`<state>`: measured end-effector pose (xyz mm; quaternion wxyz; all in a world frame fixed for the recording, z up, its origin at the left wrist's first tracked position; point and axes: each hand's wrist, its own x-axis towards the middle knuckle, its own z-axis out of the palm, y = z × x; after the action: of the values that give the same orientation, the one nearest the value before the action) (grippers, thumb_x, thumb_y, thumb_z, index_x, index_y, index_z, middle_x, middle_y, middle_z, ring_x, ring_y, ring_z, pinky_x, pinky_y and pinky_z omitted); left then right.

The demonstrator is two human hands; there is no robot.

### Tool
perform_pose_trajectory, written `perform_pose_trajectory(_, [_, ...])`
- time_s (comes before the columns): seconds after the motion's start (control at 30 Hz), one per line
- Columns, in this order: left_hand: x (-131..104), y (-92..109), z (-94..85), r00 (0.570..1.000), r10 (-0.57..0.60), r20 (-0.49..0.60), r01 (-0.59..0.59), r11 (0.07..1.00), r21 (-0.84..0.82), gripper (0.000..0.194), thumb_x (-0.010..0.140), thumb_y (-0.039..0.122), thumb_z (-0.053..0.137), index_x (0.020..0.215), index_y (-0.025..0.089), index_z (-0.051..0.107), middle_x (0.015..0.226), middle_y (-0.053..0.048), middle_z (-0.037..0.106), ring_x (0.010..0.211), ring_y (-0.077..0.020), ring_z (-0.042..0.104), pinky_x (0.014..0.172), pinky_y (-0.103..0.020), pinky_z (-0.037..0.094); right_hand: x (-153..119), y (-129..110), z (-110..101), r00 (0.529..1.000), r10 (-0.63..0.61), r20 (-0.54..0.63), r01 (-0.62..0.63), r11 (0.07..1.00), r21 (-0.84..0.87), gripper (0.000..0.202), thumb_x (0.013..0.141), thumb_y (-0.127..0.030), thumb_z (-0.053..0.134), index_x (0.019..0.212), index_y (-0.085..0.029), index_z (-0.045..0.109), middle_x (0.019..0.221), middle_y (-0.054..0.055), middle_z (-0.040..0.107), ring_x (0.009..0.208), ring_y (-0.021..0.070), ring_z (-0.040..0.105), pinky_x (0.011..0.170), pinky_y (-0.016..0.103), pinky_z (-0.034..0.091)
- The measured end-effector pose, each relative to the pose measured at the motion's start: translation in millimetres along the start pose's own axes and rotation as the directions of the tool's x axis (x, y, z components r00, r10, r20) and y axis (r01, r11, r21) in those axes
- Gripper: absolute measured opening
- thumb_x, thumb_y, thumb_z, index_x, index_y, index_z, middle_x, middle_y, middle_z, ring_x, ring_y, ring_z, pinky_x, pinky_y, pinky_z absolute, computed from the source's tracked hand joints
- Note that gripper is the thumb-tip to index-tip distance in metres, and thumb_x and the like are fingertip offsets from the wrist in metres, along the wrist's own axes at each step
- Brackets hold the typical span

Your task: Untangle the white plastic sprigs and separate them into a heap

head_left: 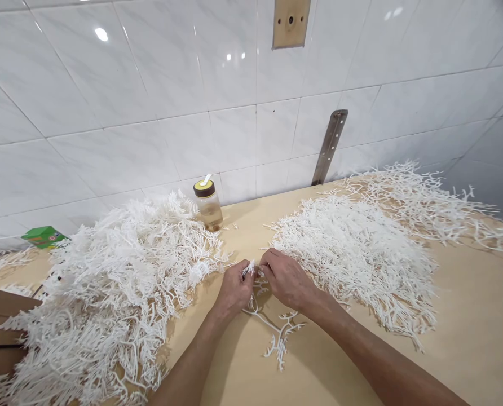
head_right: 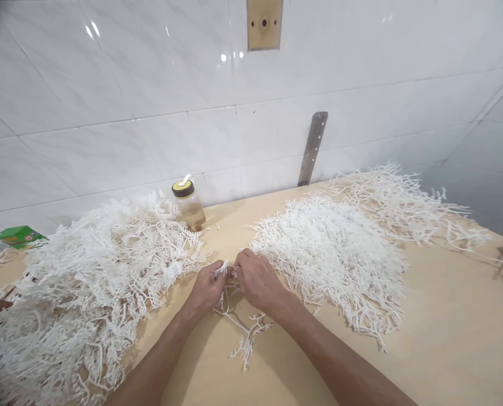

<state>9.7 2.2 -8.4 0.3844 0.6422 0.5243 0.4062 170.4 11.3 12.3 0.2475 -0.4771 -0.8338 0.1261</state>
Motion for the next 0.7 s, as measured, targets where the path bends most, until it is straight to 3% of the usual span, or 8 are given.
perform_pose_trajectory(0.17, [0.3, -2.2, -2.0, 0.998, 0.024, 0.06, -0.025, 1.0, 0.012, 0.011, 0.073, 0.012, 0.044, 0.065, 0.018, 0.049, 0.059, 0.003, 0.043, 0.059, -0.0121, 0.04, 0.056, -0.024, 0.028, 3.1, -9.2, 6.2, 0.993, 0.118, 0.016, -0.114, 0.981, -0.154, 0.017, 0.09, -0.006, 0.043, 0.082, -0.016, 0.055, 0.085, 0.008, 0.059, 0.063, 0.0148, 0.049, 0.056, 0.028, 0.03])
perform_pose_trajectory(0.33, [-3.1, 3.1, 0.2, 0.995, 0.013, -0.095, 0.001, 0.99, 0.142, 0.012, 0.074, 0.014, 0.043, 0.063, 0.019, 0.044, 0.058, 0.004, 0.042, 0.058, -0.012, 0.039, 0.056, -0.025, 0.027, 5.3, -7.3, 11.8, 0.984, 0.178, -0.023, -0.176, 0.983, 0.059, 0.02, 0.095, -0.016, 0.042, 0.079, -0.017, 0.055, 0.081, 0.005, 0.06, 0.068, 0.0155, 0.053, 0.063, 0.027, 0.036])
perform_pose_trajectory(0.47, [-4.5, 5.5, 3.1, 0.988, 0.004, -0.155, 0.03, 0.975, 0.219, 0.022, 0.082, 0.024, 0.045, 0.063, 0.021, 0.034, 0.055, 0.005, 0.035, 0.054, -0.0115, 0.034, 0.055, -0.026, 0.024, 4.7, -5.4, 9.5, 0.972, 0.232, -0.035, -0.217, 0.945, 0.246, 0.021, 0.093, -0.02, 0.046, 0.076, -0.018, 0.058, 0.076, 0.003, 0.061, 0.069, 0.0161, 0.054, 0.065, 0.028, 0.038])
perform_pose_trajectory(0.57, [-3.7, 0.2, 4.2, 0.983, 0.033, -0.181, 0.018, 0.962, 0.272, 0.025, 0.084, 0.025, 0.044, 0.065, 0.021, 0.03, 0.057, 0.005, 0.032, 0.054, -0.0121, 0.033, 0.056, -0.026, 0.023, 3.2, -7.3, 8.2, 0.975, 0.221, -0.002, -0.211, 0.934, 0.289, 0.022, 0.092, -0.02, 0.046, 0.074, -0.018, 0.059, 0.073, 0.002, 0.061, 0.067, 0.0155, 0.054, 0.063, 0.027, 0.038])
perform_pose_trajectory(0.7, [-4.5, -5.4, 4.7, 0.977, 0.13, -0.167, -0.058, 0.923, 0.38, 0.019, 0.076, 0.014, 0.043, 0.065, 0.021, 0.03, 0.06, 0.004, 0.037, 0.058, -0.0135, 0.034, 0.058, -0.027, 0.023, 2.0, -10.3, 12.7, 0.982, 0.189, -0.01, -0.182, 0.956, 0.231, 0.021, 0.091, -0.016, 0.045, 0.074, -0.017, 0.057, 0.075, 0.003, 0.06, 0.066, 0.0146, 0.052, 0.062, 0.026, 0.037])
